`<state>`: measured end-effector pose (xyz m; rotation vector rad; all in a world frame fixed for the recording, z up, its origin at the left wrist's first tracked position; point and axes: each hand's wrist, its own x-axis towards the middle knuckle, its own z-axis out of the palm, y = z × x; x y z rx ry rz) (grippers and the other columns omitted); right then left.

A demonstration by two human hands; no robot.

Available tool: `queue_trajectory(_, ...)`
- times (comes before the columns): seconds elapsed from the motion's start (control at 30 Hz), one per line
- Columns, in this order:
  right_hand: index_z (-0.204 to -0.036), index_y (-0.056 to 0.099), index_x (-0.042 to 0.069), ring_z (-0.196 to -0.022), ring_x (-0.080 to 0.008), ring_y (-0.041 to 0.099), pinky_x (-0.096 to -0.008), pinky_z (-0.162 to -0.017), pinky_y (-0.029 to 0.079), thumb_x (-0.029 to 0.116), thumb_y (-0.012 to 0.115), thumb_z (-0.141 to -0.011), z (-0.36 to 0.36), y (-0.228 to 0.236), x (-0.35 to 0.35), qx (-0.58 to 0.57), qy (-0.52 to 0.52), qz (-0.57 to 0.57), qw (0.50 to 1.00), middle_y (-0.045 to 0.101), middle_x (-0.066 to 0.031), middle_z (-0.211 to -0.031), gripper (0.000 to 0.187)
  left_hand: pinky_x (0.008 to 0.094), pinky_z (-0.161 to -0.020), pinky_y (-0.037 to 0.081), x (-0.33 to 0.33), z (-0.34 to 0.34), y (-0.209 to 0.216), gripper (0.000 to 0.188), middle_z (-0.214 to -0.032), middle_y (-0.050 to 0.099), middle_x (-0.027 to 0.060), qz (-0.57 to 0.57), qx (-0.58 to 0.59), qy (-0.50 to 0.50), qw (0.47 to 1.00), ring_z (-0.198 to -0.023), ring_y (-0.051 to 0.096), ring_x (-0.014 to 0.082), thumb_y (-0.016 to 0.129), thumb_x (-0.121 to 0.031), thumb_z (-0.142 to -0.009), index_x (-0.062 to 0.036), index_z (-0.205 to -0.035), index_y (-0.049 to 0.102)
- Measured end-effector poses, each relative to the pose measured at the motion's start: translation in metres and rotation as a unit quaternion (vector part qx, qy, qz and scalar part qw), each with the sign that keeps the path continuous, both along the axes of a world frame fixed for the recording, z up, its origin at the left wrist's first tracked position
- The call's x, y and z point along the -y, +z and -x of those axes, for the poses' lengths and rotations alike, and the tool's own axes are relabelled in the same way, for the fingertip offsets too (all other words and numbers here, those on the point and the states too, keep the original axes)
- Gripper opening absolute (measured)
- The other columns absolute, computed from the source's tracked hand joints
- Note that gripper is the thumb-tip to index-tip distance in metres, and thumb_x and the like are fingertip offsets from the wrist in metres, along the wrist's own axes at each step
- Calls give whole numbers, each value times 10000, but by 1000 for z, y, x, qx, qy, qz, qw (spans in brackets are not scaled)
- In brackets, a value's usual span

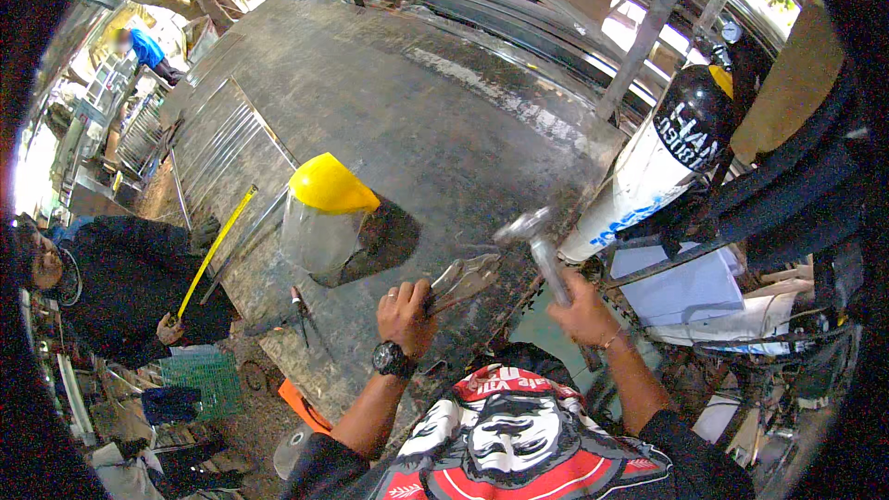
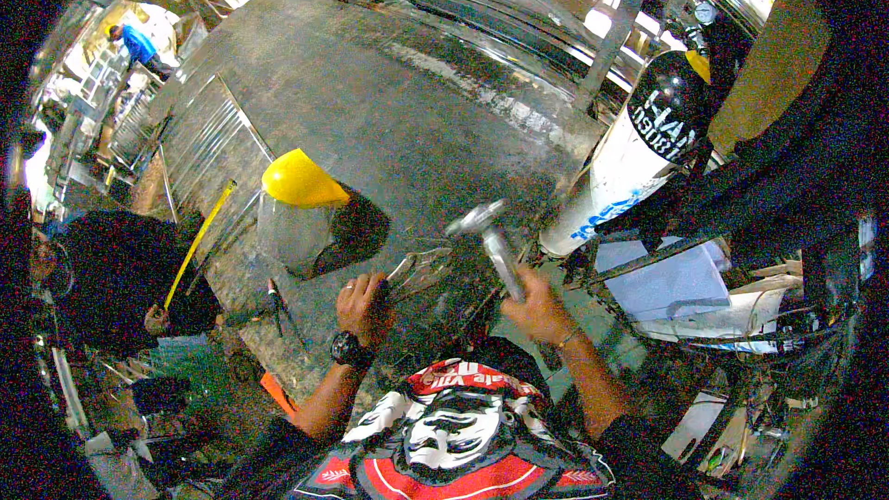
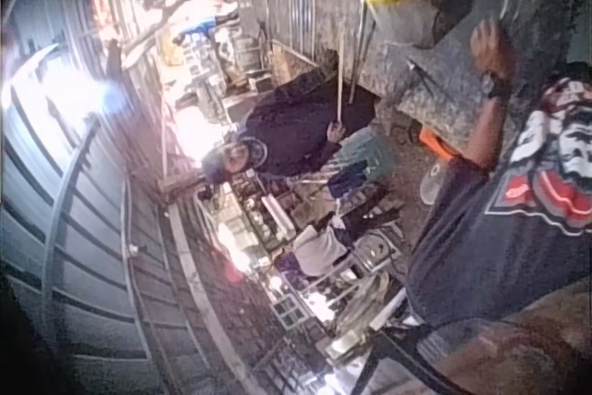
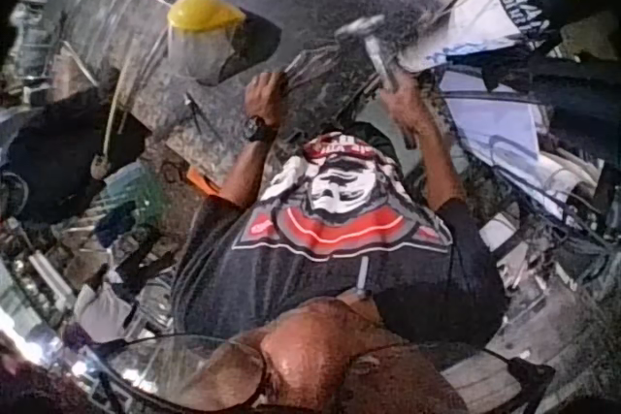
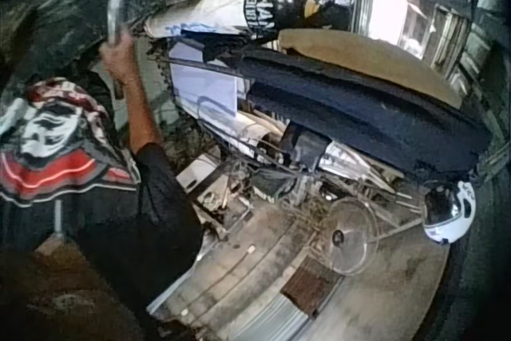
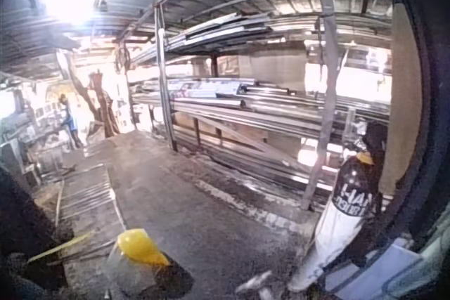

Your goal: The person uses a hammer and pliers to adjust a small metal bracket or hinge on a workbench. They repeatedly tap and reposition the piece, then walk to another area to continue manipulating the hardware with the same tools.

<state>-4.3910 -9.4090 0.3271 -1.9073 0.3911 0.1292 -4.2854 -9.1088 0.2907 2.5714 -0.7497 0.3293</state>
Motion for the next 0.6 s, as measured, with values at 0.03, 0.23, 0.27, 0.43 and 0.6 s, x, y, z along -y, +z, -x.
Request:
queue_trajectory(0.03, -1395, 460, 28, -463, -96, 507, -301, -403, 399, 81, 654, -831, 0, 0, -5, -28, 26, 11, 999, 561, -19, -694, 599, 433, -674, 444, 1, 0, 1, 429, -861, 545, 79, 6, -6, 1, 1000, -822, 565, 310, 739, -113, -622, -135, -1019, 579)
queue_trajectory(0.23, -1372, 487, 62, -489, -113, 520, -309, -435, 436, 109, 657, -811, -12, 24, -4, -77, -24, -70, 994, 575, -28, -720, 588, 430, -705, 453, -6, -4, -1, 520, -872, 549, 68, -28, 8, -4, 1000, -832, 564, 310, 770, -130, -592, -136, -1071, 569)
queue_trajectory(0.27, -1368, 486, 68, -479, -103, 511, -300, -425, 430, 103, 651, -819, -11, 25, -1, -65, -40, -77, 994, 564, -17, -700, 574, 429, -707, 454, -5, -3, 1, 526, -872, 549, 70, -27, -4, -11, 1000, -832, 564, 312, 772, -132, -590, -136, -1075, 568)
queue_trajectory(0.43, -1348, 506, 67, -441, -95, 475, -287, -392, 407, 32, 594, -843, -14, 33, 3, -11, -100, -117, 988, 502, -3, -685, 514, 430, -713, 451, -5, -2, 1, 504, -879, 555, 81, -20, -4, 5, 1000, -837, 565, 319, 765, -131, -591, -129, -1059, 575)
queue_trajectory(0.6, -1360, 503, 40, -495, -116, 504, -317, -461, 432, 102, 653, -804, -1, 4, -1, -19, 38, 21, 999, 541, -23, -720, 579, 430, -702, 447, -10, 0, -12, 463, -872, 553, 81, -5, -2, 14, 1000, -835, 565, 316, 731, -106, -604, -127, -1042, 581)
